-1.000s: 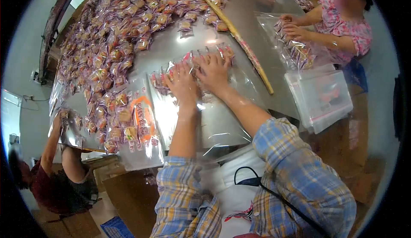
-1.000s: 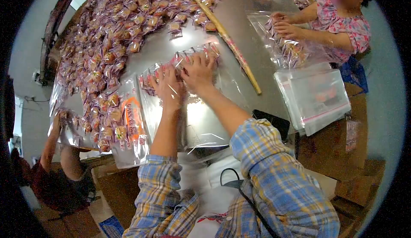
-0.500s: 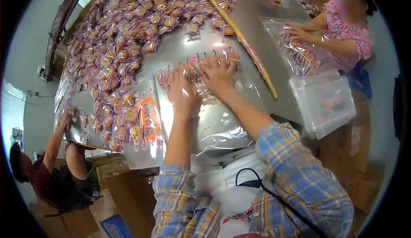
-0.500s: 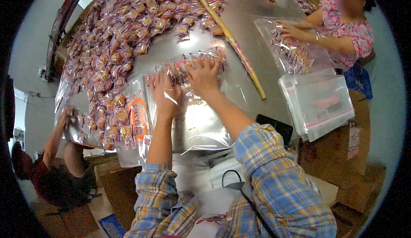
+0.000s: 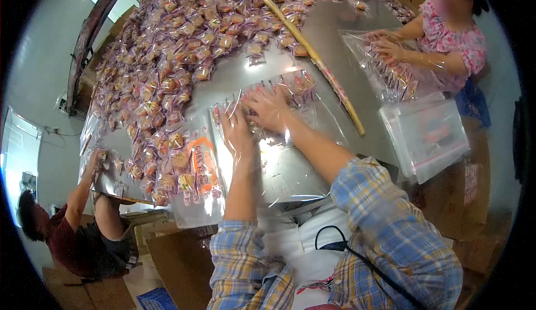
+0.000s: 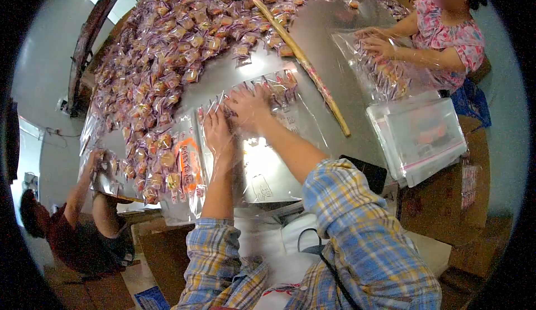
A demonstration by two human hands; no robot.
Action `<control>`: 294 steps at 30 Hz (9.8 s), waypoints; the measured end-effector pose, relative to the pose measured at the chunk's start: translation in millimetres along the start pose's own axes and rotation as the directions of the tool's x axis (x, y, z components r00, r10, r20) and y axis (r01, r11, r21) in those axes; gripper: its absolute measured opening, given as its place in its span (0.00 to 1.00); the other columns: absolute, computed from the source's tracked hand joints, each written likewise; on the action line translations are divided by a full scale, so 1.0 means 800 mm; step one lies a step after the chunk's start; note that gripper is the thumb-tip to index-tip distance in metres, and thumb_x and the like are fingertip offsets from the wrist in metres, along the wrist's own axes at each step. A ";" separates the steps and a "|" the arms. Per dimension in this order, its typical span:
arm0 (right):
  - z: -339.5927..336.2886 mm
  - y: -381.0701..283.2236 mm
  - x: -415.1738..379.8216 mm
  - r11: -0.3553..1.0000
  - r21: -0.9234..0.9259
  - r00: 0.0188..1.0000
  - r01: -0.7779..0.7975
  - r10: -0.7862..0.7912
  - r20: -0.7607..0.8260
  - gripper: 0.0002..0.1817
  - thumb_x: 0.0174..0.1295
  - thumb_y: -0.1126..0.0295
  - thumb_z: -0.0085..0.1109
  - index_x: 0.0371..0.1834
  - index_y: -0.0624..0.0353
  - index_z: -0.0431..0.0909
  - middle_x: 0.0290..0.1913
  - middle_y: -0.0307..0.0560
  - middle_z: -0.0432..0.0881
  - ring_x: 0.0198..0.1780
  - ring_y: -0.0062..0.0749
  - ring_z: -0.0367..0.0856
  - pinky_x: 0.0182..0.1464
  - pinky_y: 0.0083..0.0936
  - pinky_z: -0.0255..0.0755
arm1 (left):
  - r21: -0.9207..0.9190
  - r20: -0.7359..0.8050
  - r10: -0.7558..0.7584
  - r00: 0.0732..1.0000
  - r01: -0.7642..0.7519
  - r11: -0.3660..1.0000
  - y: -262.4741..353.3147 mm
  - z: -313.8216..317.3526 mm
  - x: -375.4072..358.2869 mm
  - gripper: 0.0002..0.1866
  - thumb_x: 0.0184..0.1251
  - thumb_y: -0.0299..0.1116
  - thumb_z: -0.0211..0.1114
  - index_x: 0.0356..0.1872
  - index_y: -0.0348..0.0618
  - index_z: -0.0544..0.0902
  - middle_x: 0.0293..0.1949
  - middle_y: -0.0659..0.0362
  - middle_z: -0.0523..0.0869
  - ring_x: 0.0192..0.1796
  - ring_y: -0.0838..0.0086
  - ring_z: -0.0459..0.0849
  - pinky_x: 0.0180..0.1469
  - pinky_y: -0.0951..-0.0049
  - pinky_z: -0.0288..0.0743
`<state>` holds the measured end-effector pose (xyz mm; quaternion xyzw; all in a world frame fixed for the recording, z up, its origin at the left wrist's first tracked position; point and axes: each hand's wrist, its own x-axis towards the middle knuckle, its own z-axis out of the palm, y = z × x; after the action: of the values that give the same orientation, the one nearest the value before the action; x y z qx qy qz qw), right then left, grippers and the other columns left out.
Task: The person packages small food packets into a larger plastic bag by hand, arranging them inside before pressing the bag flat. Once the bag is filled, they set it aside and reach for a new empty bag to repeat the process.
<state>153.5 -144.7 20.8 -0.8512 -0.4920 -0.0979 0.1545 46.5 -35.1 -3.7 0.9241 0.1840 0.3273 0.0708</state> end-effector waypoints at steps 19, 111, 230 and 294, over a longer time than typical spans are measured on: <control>0.026 0.013 -0.003 0.998 -0.056 0.977 0.042 -0.052 -0.205 0.32 0.67 0.56 0.64 0.76 0.44 0.74 0.77 0.46 0.73 0.78 0.47 0.67 0.77 0.71 0.50 | 0.095 -0.104 -0.018 0.994 0.028 0.995 0.013 0.025 0.017 0.34 0.68 0.37 0.63 0.74 0.33 0.71 0.71 0.36 0.75 0.77 0.41 0.69 0.82 0.42 0.53; 0.019 0.015 -0.035 0.989 -0.131 0.964 -0.075 0.038 -0.264 0.35 0.61 0.45 0.68 0.73 0.38 0.78 0.69 0.52 0.77 0.73 0.55 0.69 0.81 0.59 0.54 | -0.697 0.015 -0.321 0.947 0.240 0.675 0.049 0.010 -0.089 0.22 0.71 0.23 0.60 0.65 0.30 0.75 0.55 0.38 0.84 0.57 0.42 0.84 0.65 0.54 0.76; -0.011 0.021 -0.139 0.952 -0.210 0.925 -0.225 0.140 -0.354 0.32 0.63 0.59 0.64 0.73 0.45 0.76 0.73 0.41 0.76 0.76 0.44 0.69 0.78 0.49 0.56 | 0.176 0.005 0.113 0.994 -0.112 0.978 0.084 0.010 -0.053 0.21 0.66 0.35 0.63 0.61 0.54 0.85 0.60 0.63 0.86 0.70 0.66 0.79 0.73 0.25 0.51; 0.020 -0.112 -0.068 0.961 -0.131 0.919 0.244 -0.272 -0.284 0.31 0.63 0.56 0.66 0.72 0.36 0.78 0.53 0.42 0.81 0.59 0.42 0.75 0.68 0.53 0.66 | -0.495 0.179 -0.317 0.931 0.364 0.789 0.067 -0.220 -0.255 0.13 0.72 0.15 0.62 0.55 0.32 0.84 0.38 0.52 0.80 0.31 0.68 0.79 0.32 0.71 0.74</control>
<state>48.9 -141.3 3.4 -0.7604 -0.5656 -0.2680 0.1733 -195.0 -161.3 28.3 0.8352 0.2488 0.3060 0.3833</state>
